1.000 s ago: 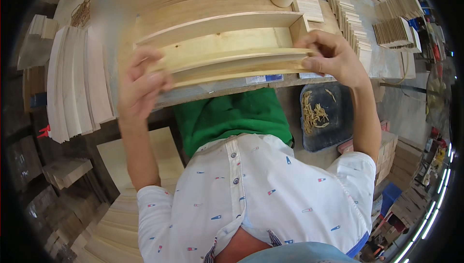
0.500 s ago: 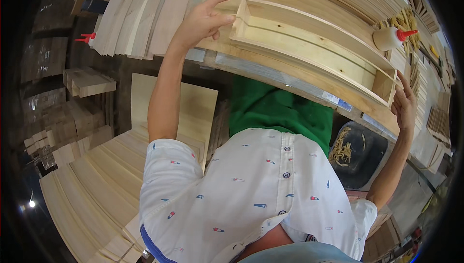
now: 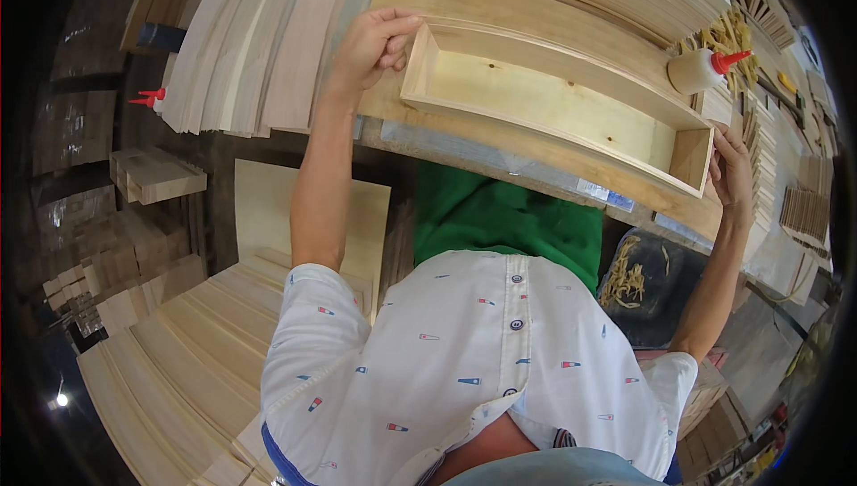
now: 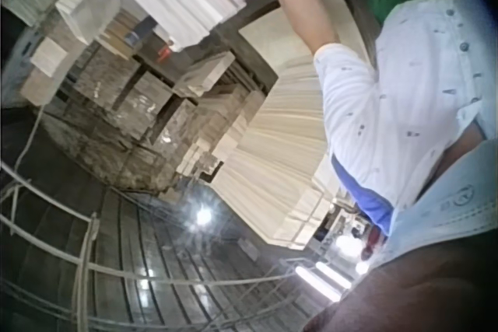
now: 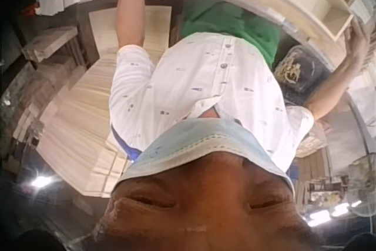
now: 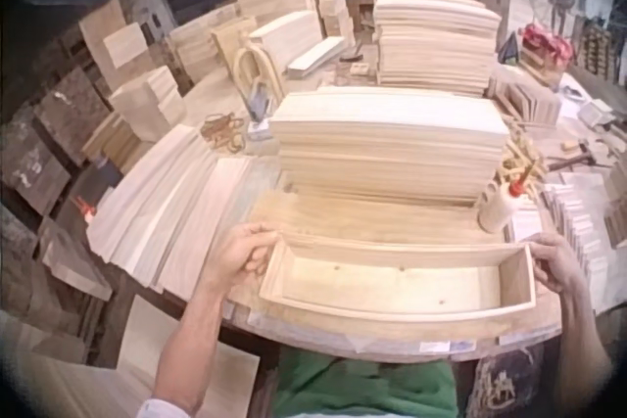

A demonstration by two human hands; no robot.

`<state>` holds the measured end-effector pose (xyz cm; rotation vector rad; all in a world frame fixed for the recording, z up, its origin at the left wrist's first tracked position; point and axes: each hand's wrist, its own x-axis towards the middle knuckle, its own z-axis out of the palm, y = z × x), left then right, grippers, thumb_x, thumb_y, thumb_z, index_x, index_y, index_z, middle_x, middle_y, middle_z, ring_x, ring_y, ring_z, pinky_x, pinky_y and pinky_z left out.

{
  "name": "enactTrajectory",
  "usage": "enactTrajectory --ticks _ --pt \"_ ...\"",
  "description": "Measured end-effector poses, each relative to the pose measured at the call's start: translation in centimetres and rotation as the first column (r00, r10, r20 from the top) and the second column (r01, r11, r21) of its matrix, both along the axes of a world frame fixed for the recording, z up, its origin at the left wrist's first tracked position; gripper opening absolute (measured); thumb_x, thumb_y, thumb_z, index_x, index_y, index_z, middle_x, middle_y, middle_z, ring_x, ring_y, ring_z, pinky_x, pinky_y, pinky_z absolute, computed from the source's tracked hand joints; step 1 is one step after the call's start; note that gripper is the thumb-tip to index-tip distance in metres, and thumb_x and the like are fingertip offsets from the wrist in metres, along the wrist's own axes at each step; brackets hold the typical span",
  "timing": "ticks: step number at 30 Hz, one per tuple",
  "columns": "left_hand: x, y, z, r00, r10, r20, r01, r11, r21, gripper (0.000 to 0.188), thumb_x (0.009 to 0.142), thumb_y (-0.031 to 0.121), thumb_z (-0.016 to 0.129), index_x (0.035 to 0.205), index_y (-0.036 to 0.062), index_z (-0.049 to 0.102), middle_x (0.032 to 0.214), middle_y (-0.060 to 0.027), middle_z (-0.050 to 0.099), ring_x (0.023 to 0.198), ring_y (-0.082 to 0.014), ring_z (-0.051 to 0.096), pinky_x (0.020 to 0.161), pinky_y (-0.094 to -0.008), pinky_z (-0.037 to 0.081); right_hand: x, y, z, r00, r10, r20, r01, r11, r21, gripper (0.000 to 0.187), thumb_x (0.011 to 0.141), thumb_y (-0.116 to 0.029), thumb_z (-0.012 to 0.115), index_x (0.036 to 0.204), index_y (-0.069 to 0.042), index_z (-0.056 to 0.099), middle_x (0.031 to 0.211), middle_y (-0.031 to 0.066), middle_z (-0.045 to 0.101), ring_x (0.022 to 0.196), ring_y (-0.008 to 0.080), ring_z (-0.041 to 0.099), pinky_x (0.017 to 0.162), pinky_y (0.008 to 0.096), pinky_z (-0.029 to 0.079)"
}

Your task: The recorder applies glue to wooden panels and assembles them into a rectangular wooden box.

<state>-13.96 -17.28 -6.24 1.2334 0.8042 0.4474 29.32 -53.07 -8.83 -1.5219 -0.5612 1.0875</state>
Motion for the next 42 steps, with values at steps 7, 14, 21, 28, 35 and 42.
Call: enactTrajectory --ticks 7,14,21,28,35,42 --pt "-0.5 2.0 -3.1 0.931 -0.064 0.358 0.211 0.897 -0.388 0.017 0.1 0.013 0.052 0.096 0.0017 0.064 0.058 0.0064 0.046 0.043 -0.0039 0.04 0.042 -0.0212 0.036 1.0 -0.3 -0.9 0.991 0.111 -0.073 -0.106 0.992 0.068 0.028 0.101 -0.011 0.052 0.124 0.004 0.06 0.081 0.0019 0.067 0.051 0.0038 0.053 0.048 0.0177 0.047" --pt "-1.9 0.4 -0.5 0.957 0.03 -0.288 0.072 0.938 0.338 0.032 0.097 0.028 0.061 0.114 0.0012 0.068 0.092 -0.0037 0.067 0.077 -0.0105 0.062 0.066 -0.0246 0.051 1.1 -0.7 -1.0 0.99 0.135 -0.028 -0.136 0.99 -0.034 0.039 0.102 -0.017 0.053 0.137 0.002 0.054 0.131 0.0075 0.061 0.119 0.0151 0.057 0.102 0.0316 0.045" --pt "0.2 -0.7 -1.9 0.994 0.105 -0.04 -0.099 0.986 0.135 0.029 0.095 0.024 0.065 0.112 0.001 0.069 0.096 -0.0043 0.068 0.085 -0.011 0.064 0.073 -0.0252 0.052 0.3 -1.3 -2.2 0.99 0.07 -0.12 -0.072 0.997 -0.007 0.046 0.104 -0.025 0.049 0.143 -0.001 0.047 0.139 0.008 0.055 0.127 0.0181 0.052 0.109 0.0337 0.039" --pt "1.2 -1.1 -3.1 0.975 0.221 -0.004 -0.219 0.967 0.127 0.026 0.096 0.02 0.061 0.107 -0.0025 0.068 0.095 -0.0062 0.068 0.083 -0.0139 0.064 0.075 -0.027 0.051 -1.0 -0.8 -1.0 0.999 0.026 0.039 -0.024 0.999 -0.034 0.046 0.104 -0.038 0.049 0.136 -0.005 0.056 0.125 0.0053 0.062 0.11 0.0148 0.057 0.098 0.0345 0.047" --pt "0.7 -2.6 -2.3 0.98 0.2 0.003 -0.197 0.96 0.198 0.027 0.101 0.02 0.056 0.117 -0.0004 0.065 0.11 -0.0058 0.065 0.098 -0.012 0.059 0.086 -0.0251 0.047 -1.3 1.0 3.1 0.983 0.093 0.159 -0.059 0.977 -0.206 0.04 0.101 -0.036 0.057 0.122 -0.004 0.067 0.102 0.0026 0.068 0.087 0.0095 0.062 0.079 0.0252 0.053" --pt "0.3 -2.5 -3.0 0.986 0.16 0.043 -0.165 0.973 0.164 0.025 0.102 0.018 0.055 0.119 0.0011 0.063 0.11 -0.0053 0.064 0.101 -0.0114 0.059 0.088 -0.0256 0.047 -0.3 2.1 5.0 0.969 0.241 0.063 -0.21 0.927 -0.31 0.035 0.098 -0.028 0.062 0.123 -0.004 0.067 0.102 0.0047 0.069 0.09 0.0119 0.066 0.065 0.0286 0.059"
